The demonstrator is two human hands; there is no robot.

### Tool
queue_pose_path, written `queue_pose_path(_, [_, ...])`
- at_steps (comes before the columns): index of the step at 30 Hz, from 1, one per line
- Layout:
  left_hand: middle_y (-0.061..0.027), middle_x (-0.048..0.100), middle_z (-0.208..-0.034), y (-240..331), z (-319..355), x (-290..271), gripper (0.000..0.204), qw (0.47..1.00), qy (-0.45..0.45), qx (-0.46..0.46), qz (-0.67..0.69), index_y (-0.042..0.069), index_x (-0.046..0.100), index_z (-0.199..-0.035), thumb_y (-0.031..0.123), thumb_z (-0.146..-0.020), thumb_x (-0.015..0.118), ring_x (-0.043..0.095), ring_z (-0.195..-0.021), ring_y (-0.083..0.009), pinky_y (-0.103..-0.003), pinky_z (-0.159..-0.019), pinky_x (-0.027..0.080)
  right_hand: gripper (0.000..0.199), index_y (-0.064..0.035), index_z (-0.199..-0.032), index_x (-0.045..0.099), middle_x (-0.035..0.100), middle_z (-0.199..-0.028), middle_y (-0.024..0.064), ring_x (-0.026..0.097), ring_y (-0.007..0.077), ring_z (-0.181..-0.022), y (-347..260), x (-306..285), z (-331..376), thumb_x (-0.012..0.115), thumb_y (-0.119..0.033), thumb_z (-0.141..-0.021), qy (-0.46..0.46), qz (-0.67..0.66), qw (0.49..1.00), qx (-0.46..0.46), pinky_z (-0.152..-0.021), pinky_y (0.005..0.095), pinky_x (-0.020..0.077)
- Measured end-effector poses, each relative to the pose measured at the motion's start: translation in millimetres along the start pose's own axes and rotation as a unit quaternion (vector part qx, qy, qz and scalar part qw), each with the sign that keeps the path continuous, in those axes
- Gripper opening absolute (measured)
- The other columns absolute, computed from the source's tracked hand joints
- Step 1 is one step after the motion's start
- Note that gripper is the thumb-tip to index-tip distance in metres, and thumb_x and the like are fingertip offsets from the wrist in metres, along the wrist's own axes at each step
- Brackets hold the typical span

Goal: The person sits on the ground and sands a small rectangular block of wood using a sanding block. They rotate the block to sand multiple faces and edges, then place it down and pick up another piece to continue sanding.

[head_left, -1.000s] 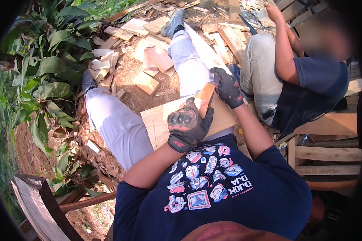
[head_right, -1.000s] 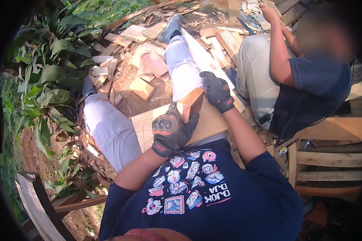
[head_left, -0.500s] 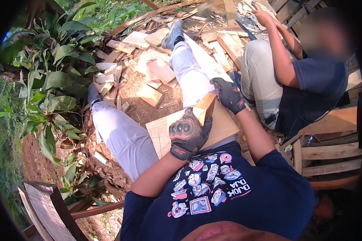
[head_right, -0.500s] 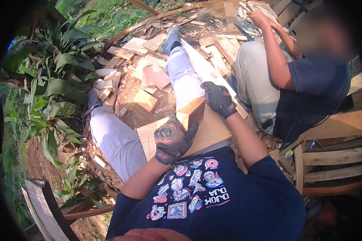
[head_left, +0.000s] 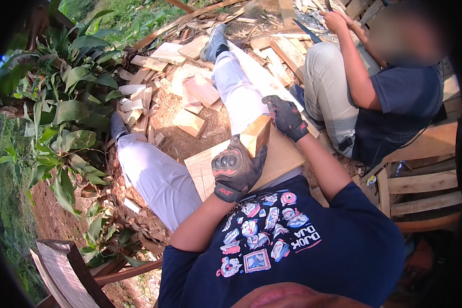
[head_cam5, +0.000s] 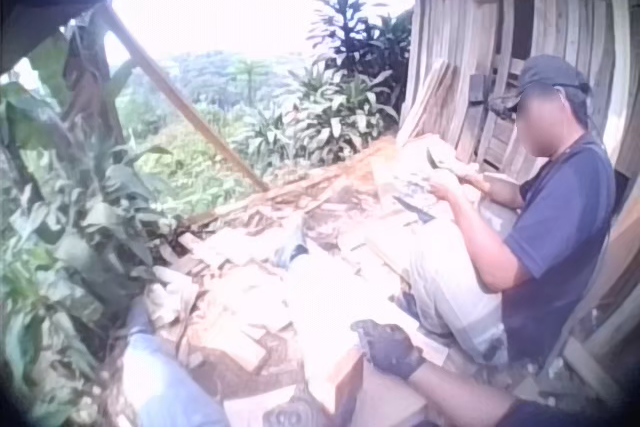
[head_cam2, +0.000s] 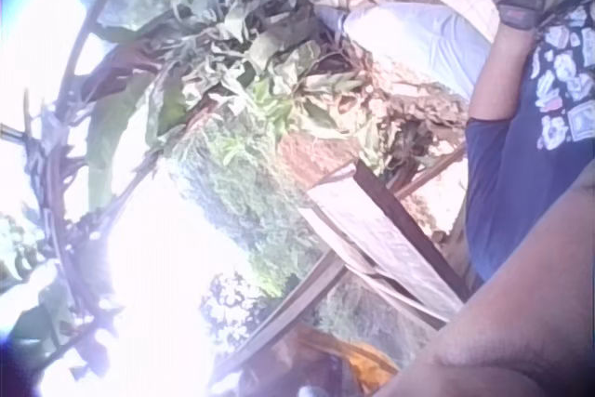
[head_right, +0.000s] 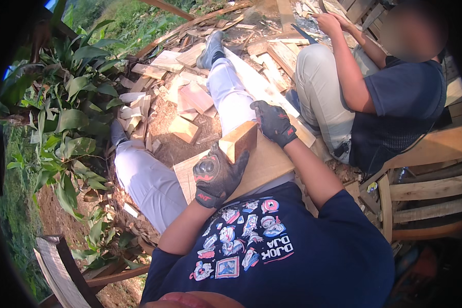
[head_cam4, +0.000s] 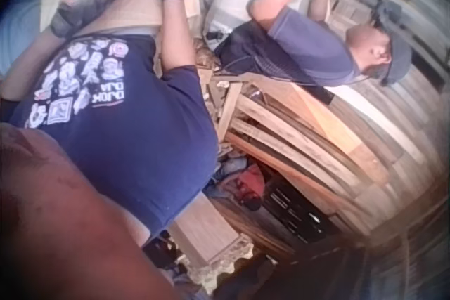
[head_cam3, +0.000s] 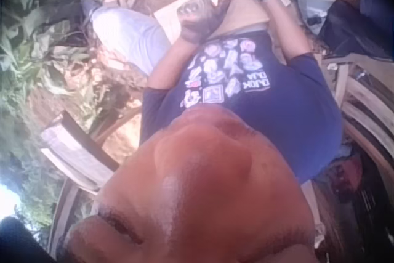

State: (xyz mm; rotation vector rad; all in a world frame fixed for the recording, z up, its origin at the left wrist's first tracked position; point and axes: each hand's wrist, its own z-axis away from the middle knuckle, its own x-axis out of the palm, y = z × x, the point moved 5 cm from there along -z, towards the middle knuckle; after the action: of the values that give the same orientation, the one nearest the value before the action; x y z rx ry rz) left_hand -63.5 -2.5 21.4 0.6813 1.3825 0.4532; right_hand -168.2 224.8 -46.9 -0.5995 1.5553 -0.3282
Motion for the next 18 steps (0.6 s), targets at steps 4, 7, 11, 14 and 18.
queue_pose_path(4, [-0.0247, 0.076, -0.093, 2, -3, -6, 0.066, 1.0, 0.004, -0.013, 0.007, -0.009, 0.062, -0.124, 0.049, -0.098, 0.079, 0.077, -0.082, -0.0428, -0.052, -0.072, 0.06, 0.027, -0.0078, -0.131, 0.074, 0.08, -0.11, 0.0109, 0.076, 0.0253, -0.096, 39, 25, 3, 0.061, -0.012, -0.108, 0.063, -0.097, 0.993, -0.021, -0.091, 0.0391, 0.0601])
queue_pose_path(7, [-0.0242, 0.076, -0.093, 1, -4, -6, 0.067, 1.0, -0.016, -0.018, 0.013, -0.009, 0.061, -0.126, 0.049, -0.099, 0.078, 0.076, -0.081, -0.0428, -0.052, -0.071, 0.059, 0.027, -0.004, -0.13, 0.075, 0.081, -0.111, 0.0074, 0.075, 0.0187, -0.101, 65, 35, 5, 0.062, -0.011, -0.108, 0.107, -0.241, 0.963, 0.06, -0.091, 0.0362, 0.0599])
queue_pose_path(11, [-0.0226, 0.075, -0.09, -5, 0, 1, 0.068, 1.0, 0.008, 0.0, -0.006, -0.01, 0.06, -0.127, 0.05, -0.099, 0.078, 0.076, -0.079, -0.0423, -0.052, -0.07, 0.058, 0.025, -0.0083, -0.126, 0.076, 0.081, -0.11, 0.0118, 0.077, 0.0259, -0.095, 12, 7, 2, 0.06, -0.016, -0.107, 0.08, -0.147, 0.986, 0.017, -0.091, 0.0386, 0.0607])
queue_pose_path(14, [-0.0211, 0.074, -0.087, -5, -4, 1, 0.069, 1.0, 0.007, 0.009, -0.003, -0.01, 0.06, -0.127, 0.051, -0.099, 0.078, 0.075, -0.076, -0.0422, -0.052, -0.068, 0.058, 0.026, -0.0081, -0.129, 0.074, 0.081, -0.116, 0.0144, 0.078, 0.0312, -0.099, -2, 0, -2, 0.061, -0.016, -0.108, 0.031, -0.062, 0.997, -0.016, -0.09, 0.0423, 0.0595])
queue_pose_path(18, [-0.0203, 0.073, -0.084, -4, -1, 1, 0.07, 0.999, 0.028, 0.016, -0.015, -0.01, 0.06, -0.125, 0.052, -0.098, 0.078, 0.074, -0.073, -0.0425, -0.053, -0.066, 0.057, 0.029, -0.0122, -0.133, 0.07, 0.078, -0.115, 0.0155, 0.075, 0.0383, -0.097, -41, -12, 8, 0.062, -0.02, -0.106, 0.025, -0.035, 0.998, -0.054, -0.088, 0.0482, 0.0584])
